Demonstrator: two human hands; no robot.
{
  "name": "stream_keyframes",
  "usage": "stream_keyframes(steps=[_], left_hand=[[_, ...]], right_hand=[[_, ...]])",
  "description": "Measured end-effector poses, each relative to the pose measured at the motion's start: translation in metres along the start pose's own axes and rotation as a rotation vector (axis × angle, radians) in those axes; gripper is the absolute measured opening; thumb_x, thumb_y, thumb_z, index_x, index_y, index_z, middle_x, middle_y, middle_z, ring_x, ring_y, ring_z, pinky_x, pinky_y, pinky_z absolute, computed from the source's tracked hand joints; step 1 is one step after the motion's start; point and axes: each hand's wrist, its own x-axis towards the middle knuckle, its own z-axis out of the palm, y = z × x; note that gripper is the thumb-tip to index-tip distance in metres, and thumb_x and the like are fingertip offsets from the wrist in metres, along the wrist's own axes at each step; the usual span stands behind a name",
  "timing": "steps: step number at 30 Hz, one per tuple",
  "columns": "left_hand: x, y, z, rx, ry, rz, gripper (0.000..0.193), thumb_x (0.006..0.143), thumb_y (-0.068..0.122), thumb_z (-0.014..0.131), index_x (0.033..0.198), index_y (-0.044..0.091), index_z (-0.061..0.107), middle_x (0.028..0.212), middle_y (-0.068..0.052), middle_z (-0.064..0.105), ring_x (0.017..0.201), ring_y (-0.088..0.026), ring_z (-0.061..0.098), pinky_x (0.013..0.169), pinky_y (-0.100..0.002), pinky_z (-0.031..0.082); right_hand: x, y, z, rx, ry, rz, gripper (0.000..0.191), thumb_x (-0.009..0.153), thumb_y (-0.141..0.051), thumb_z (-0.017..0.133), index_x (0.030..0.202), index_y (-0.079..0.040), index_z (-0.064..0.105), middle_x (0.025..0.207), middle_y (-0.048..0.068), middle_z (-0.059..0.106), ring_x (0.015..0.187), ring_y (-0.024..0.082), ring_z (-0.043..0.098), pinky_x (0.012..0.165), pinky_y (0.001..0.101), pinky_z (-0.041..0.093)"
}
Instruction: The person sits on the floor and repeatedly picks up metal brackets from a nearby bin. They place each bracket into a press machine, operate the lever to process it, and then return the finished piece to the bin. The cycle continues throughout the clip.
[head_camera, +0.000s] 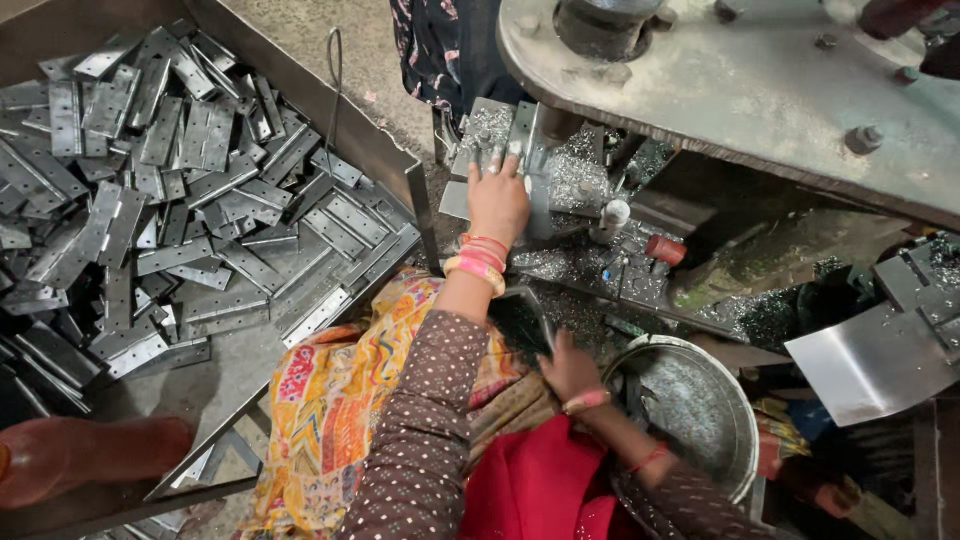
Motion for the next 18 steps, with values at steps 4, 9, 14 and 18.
stream_keyframes(steps=[4,9,14,18], left_hand=[[-0.005,-0.001,0.0,-0.023,-0.179,-0.009,0.026,0.093,0.017,0.055,0.103,0.013,0.079,0.138,-0.003,0.062,0.11,-0.025,0.063,0.116,-0.061,0.03],[-0.018,-0.006,-0.022,-0.052,-0.005,0.077,0.023,0.088,0.017,0.059,0.093,0.009,0.08,0.13,-0.005,0.067,0.12,-0.025,0.061,0.112,-0.058,0.033],[-0.064,0.008,-0.06,-0.022,-0.031,0.158,0.022,0.088,0.018,0.06,0.089,0.008,0.079,0.126,-0.008,0.067,0.127,-0.025,0.06,0.117,-0.057,0.032],[-0.118,0.021,-0.08,0.018,0.109,0.127,0.027,0.087,0.016,0.059,0.103,0.004,0.077,0.131,-0.011,0.063,0.125,-0.029,0.056,0.11,-0.06,0.034]], right_hand=[[-0.006,0.007,0.029,-0.058,0.017,0.048,0.064,0.095,-0.052,0.06,0.135,-0.004,0.047,0.086,0.025,0.072,0.081,0.048,0.071,0.071,0.0573,0.057],[0.016,-0.006,-0.031,0.015,-0.081,-0.033,0.074,0.086,-0.06,0.067,0.124,0.001,0.053,0.098,0.029,0.07,0.093,0.049,0.069,0.081,0.0564,0.055],[0.023,-0.036,-0.094,-0.026,-0.118,-0.018,0.073,0.083,-0.067,0.066,0.112,0.0,0.066,0.11,0.03,0.07,0.106,0.048,0.068,0.092,0.0535,0.053],[0.018,-0.044,-0.1,-0.031,-0.068,-0.079,0.075,0.083,-0.067,0.067,0.112,0.002,0.066,0.11,0.031,0.07,0.106,0.048,0.067,0.092,0.0535,0.053]])
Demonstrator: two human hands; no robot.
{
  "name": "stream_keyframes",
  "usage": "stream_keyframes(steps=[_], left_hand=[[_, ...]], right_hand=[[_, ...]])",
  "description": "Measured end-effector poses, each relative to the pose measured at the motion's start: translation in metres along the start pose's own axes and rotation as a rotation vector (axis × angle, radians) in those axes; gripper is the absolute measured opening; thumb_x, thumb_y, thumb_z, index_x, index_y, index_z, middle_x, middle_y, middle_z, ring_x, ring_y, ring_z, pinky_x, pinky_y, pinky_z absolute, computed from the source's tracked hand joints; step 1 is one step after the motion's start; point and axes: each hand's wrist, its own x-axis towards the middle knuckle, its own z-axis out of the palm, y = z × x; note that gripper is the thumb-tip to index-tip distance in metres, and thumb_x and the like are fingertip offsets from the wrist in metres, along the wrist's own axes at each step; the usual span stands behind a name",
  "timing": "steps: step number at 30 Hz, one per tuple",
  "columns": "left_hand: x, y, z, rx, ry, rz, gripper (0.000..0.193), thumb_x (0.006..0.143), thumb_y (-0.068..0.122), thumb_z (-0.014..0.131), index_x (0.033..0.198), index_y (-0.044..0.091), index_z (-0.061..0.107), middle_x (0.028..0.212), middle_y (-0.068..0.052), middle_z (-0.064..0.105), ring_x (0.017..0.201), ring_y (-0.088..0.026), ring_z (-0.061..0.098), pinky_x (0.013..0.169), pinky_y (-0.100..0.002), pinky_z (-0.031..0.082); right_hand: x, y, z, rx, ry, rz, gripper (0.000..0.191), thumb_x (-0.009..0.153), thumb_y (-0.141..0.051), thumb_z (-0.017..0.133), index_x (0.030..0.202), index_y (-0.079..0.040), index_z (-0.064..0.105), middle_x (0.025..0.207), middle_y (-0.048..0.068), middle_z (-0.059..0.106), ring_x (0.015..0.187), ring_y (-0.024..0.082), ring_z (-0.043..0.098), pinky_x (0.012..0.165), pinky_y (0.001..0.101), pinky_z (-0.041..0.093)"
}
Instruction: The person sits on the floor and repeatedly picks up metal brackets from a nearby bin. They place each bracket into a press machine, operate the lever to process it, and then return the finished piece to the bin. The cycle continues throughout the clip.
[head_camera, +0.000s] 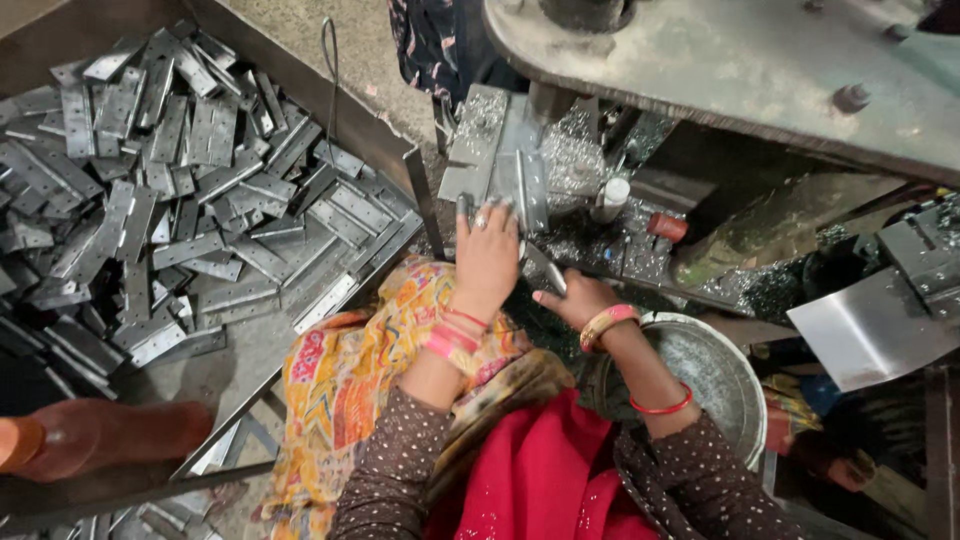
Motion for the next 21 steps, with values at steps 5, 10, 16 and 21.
stream_keyframes(steps=[5,10,16,21], left_hand=[[-0.007,-0.011,-0.004,0.08,0.087,0.168,0.019,0.09,0.015,0.061,0.104,0.004,0.068,0.136,-0.012,0.061,0.129,-0.029,0.057,0.113,-0.059,0.04],[0.011,-0.003,-0.01,-0.235,0.109,0.135,0.021,0.1,0.01,0.058,0.118,0.006,0.066,0.129,-0.01,0.061,0.114,-0.028,0.065,0.115,-0.05,0.047],[0.047,0.008,-0.009,0.064,0.379,0.031,0.024,0.098,0.013,0.057,0.117,0.004,0.066,0.129,-0.014,0.061,0.103,-0.028,0.069,0.103,-0.046,0.047],[0.064,0.011,0.028,0.07,-0.081,-0.07,0.019,0.101,0.019,0.057,0.113,0.011,0.069,0.119,-0.01,0.063,0.103,-0.026,0.066,0.104,-0.051,0.046]], right_hand=[[-0.001,0.007,0.01,0.016,-0.009,0.064,0.075,0.083,-0.065,0.067,0.115,0.002,0.066,0.11,0.031,0.071,0.106,0.048,0.068,0.093,0.0533,0.054],[0.002,0.011,0.014,-0.029,0.06,-0.073,0.078,0.085,-0.067,0.067,0.119,0.003,0.064,0.113,0.031,0.07,0.11,0.047,0.066,0.097,0.0522,0.051],[0.001,0.007,0.011,0.0,-0.034,0.015,0.076,0.085,-0.062,0.069,0.124,0.002,0.059,0.115,0.031,0.067,0.11,0.047,0.065,0.095,0.0514,0.051],[-0.004,0.005,0.009,-0.009,-0.027,0.021,0.071,0.086,-0.06,0.068,0.121,0.002,0.061,0.111,0.03,0.07,0.105,0.047,0.068,0.092,0.0526,0.053]])
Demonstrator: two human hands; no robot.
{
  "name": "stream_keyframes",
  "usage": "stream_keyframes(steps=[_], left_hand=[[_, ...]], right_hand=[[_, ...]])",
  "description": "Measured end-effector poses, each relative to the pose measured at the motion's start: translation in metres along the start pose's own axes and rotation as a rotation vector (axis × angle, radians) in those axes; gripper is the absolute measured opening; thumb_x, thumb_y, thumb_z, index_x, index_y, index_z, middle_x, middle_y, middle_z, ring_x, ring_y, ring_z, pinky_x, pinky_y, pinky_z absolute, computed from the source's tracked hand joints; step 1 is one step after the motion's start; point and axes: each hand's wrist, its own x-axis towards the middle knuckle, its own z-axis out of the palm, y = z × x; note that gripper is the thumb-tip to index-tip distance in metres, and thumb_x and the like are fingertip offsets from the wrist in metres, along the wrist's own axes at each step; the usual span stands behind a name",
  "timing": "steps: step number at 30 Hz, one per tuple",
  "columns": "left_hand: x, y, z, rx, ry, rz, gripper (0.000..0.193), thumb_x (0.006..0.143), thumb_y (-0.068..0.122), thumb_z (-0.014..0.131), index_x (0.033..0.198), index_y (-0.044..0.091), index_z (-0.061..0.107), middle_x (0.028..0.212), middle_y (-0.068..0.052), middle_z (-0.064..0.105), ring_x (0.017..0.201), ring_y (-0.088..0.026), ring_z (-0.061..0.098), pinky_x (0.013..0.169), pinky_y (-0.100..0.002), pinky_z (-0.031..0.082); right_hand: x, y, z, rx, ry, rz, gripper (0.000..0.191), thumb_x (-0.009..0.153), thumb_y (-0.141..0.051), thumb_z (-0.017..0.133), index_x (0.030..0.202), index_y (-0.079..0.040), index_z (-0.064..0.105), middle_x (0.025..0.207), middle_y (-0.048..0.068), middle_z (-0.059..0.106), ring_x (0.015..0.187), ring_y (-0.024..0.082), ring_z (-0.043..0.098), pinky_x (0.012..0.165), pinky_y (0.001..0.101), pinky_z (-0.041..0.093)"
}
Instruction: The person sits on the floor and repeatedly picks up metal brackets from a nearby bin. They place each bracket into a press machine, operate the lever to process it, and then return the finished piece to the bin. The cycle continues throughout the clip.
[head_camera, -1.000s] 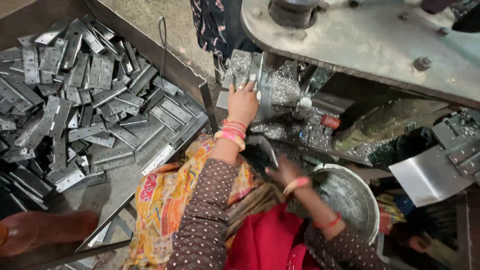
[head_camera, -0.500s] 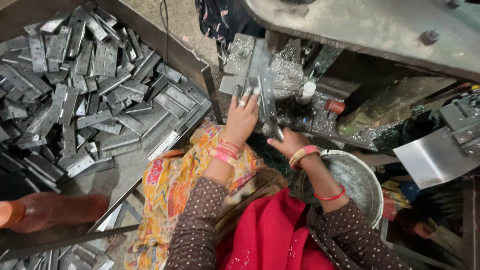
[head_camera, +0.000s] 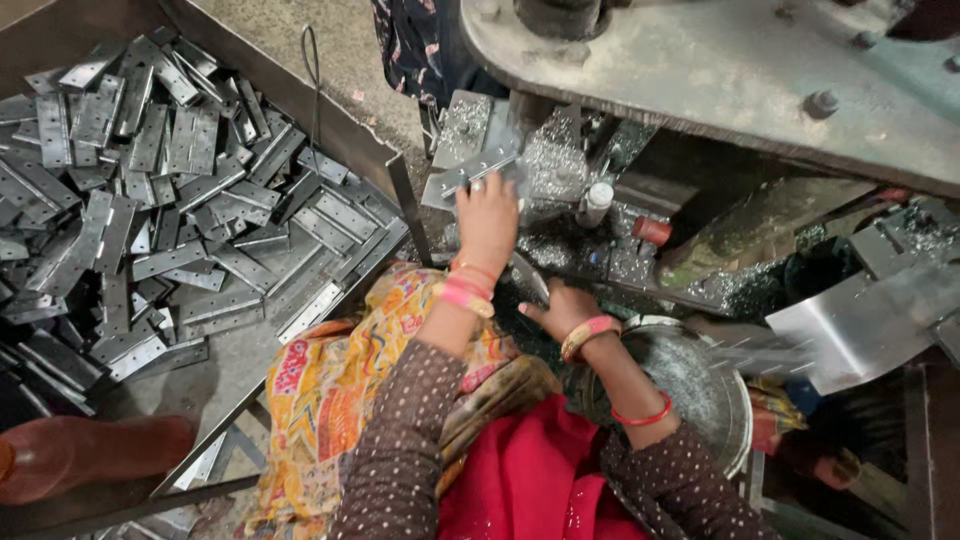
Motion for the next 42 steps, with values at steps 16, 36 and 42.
stream_keyframes(steps=[16,36,42], left_hand=[[-0.047,-0.007,0.012,-0.052,0.073,0.002,0.03,0.094,0.024,0.061,0.107,0.001,0.075,0.142,-0.017,0.061,0.139,-0.034,0.051,0.12,-0.056,0.031],[-0.036,-0.025,0.004,-0.097,0.045,-0.011,0.025,0.084,0.022,0.065,0.096,0.004,0.077,0.132,-0.012,0.064,0.125,-0.03,0.057,0.11,-0.054,0.036],[-0.012,-0.024,0.032,-0.093,-0.008,-0.022,0.02,0.087,0.019,0.063,0.09,0.008,0.08,0.131,-0.013,0.065,0.123,-0.03,0.059,0.111,-0.055,0.036]], right_hand=[[0.01,0.009,0.012,-0.065,0.008,-0.003,0.071,0.085,-0.065,0.067,0.108,0.001,0.06,0.102,0.029,0.071,0.098,0.048,0.07,0.085,0.0543,0.055],[-0.016,0.023,0.079,0.058,0.061,0.042,0.059,0.089,-0.045,0.066,0.122,0.001,0.05,0.087,0.029,0.073,0.084,0.049,0.071,0.075,0.0568,0.056],[0.005,0.018,0.034,-0.053,-0.041,0.047,0.066,0.085,-0.053,0.074,0.117,0.001,0.053,0.103,0.029,0.07,0.096,0.047,0.069,0.082,0.0542,0.056]])
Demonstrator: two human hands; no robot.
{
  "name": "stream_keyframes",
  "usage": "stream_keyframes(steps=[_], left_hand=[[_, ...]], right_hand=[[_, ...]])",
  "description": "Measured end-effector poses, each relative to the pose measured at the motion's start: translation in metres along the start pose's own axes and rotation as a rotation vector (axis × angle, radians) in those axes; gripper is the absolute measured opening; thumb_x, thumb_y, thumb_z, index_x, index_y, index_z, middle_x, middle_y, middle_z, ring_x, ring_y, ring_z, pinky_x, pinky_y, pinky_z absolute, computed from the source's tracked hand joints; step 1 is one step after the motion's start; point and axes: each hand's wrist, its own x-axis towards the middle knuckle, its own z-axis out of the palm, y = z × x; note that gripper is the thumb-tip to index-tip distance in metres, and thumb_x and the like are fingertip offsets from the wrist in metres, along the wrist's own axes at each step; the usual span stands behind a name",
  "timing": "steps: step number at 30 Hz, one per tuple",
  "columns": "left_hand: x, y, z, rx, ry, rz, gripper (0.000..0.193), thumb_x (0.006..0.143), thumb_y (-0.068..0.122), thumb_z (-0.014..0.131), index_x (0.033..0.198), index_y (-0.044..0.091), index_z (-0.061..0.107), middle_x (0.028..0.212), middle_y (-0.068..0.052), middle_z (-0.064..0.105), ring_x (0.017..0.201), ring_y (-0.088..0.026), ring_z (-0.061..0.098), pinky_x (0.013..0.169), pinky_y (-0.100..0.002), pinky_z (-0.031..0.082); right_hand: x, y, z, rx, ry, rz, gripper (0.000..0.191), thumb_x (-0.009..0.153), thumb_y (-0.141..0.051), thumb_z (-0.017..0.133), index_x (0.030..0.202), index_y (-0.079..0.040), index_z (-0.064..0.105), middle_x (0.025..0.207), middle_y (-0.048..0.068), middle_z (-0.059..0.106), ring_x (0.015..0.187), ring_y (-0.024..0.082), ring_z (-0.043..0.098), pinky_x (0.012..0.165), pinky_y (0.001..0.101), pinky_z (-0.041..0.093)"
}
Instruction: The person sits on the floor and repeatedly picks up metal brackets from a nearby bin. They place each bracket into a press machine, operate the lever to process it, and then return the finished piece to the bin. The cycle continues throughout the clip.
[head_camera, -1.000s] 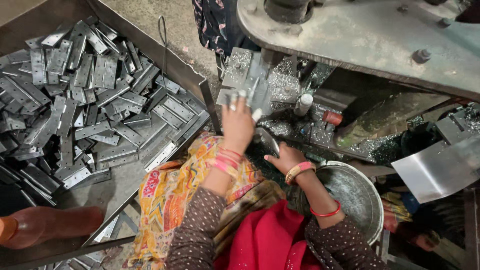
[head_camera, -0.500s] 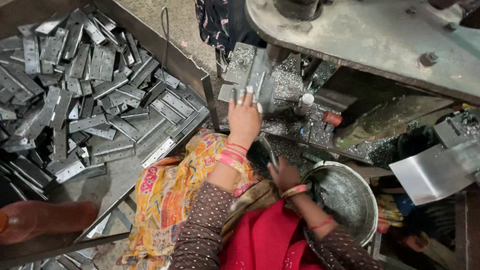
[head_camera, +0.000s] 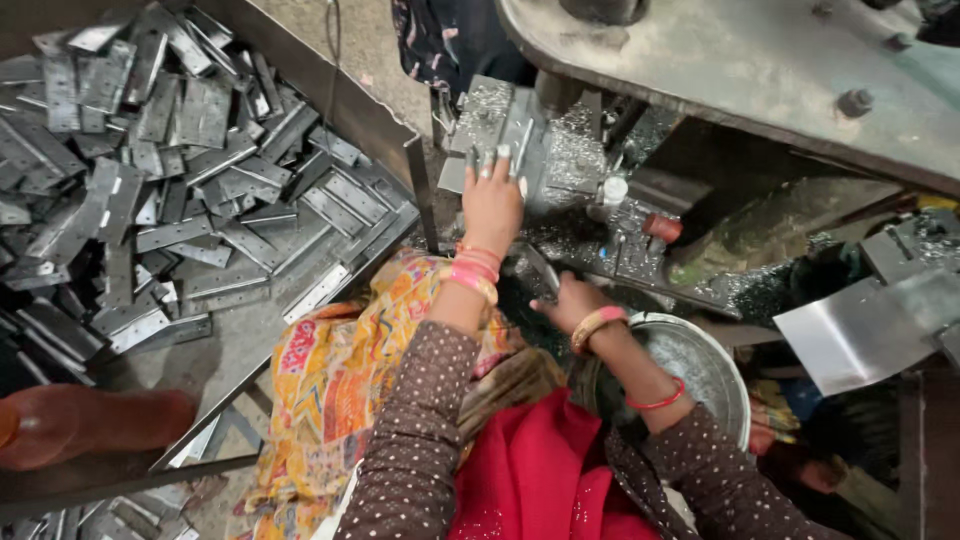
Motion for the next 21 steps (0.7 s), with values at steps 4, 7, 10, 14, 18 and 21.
stream_keyframes(steps=[4,7,10,14,18,21], left_hand=[[0.013,0.001,0.011,0.028,0.191,0.011,0.027,0.091,0.024,0.06,0.092,0.007,0.08,0.131,-0.013,0.065,0.122,-0.032,0.059,0.11,-0.055,0.034],[0.009,0.001,0.009,0.032,-0.075,-0.033,0.026,0.091,0.018,0.057,0.099,0.01,0.081,0.133,-0.01,0.065,0.131,-0.028,0.058,0.12,-0.053,0.031],[0.005,0.001,0.005,0.021,-0.067,-0.053,0.029,0.096,0.02,0.054,0.106,0.009,0.08,0.144,-0.013,0.06,0.128,-0.029,0.057,0.118,-0.054,0.03],[0.01,0.002,0.003,0.128,-0.047,-0.029,0.034,0.095,0.021,0.053,0.116,0.009,0.077,0.146,-0.011,0.057,0.135,-0.028,0.052,0.118,-0.055,0.029],[0.012,0.006,0.007,0.162,-0.119,-0.038,0.036,0.095,0.021,0.051,0.119,0.01,0.075,0.151,-0.011,0.053,0.14,-0.028,0.047,0.116,-0.054,0.028],[0.015,0.007,0.008,0.154,-0.127,-0.047,0.036,0.097,0.022,0.05,0.119,0.01,0.075,0.151,-0.011,0.053,0.142,-0.027,0.045,0.118,-0.055,0.027]], right_hand=[[-0.015,0.007,0.033,0.171,0.107,0.024,0.058,0.085,-0.038,0.071,0.125,-0.001,0.052,0.101,0.031,0.07,0.095,0.05,0.068,0.084,0.0566,0.054],[-0.024,0.011,0.055,0.252,0.265,-0.15,0.051,0.09,-0.037,0.067,0.128,-0.004,0.057,0.106,0.031,0.07,0.095,0.05,0.068,0.082,0.0577,0.054],[-0.022,0.008,0.049,0.148,0.168,-0.012,0.056,0.091,-0.041,0.069,0.125,0.0,0.053,0.104,0.032,0.07,0.098,0.05,0.069,0.086,0.0573,0.054],[-0.004,-0.003,0.007,0.056,0.022,0.013,0.067,0.084,-0.046,0.076,0.124,0.001,0.051,0.104,0.032,0.069,0.099,0.05,0.068,0.086,0.0559,0.054],[-0.005,-0.005,-0.003,0.011,0.062,-0.054,0.066,0.085,-0.052,0.076,0.115,0.002,0.054,0.102,0.031,0.07,0.096,0.048,0.069,0.083,0.0553,0.056],[-0.019,-0.002,0.029,0.139,0.153,-0.044,0.066,0.088,-0.044,0.07,0.127,0.003,0.046,0.096,0.032,0.07,0.088,0.051,0.069,0.078,0.0583,0.055]])
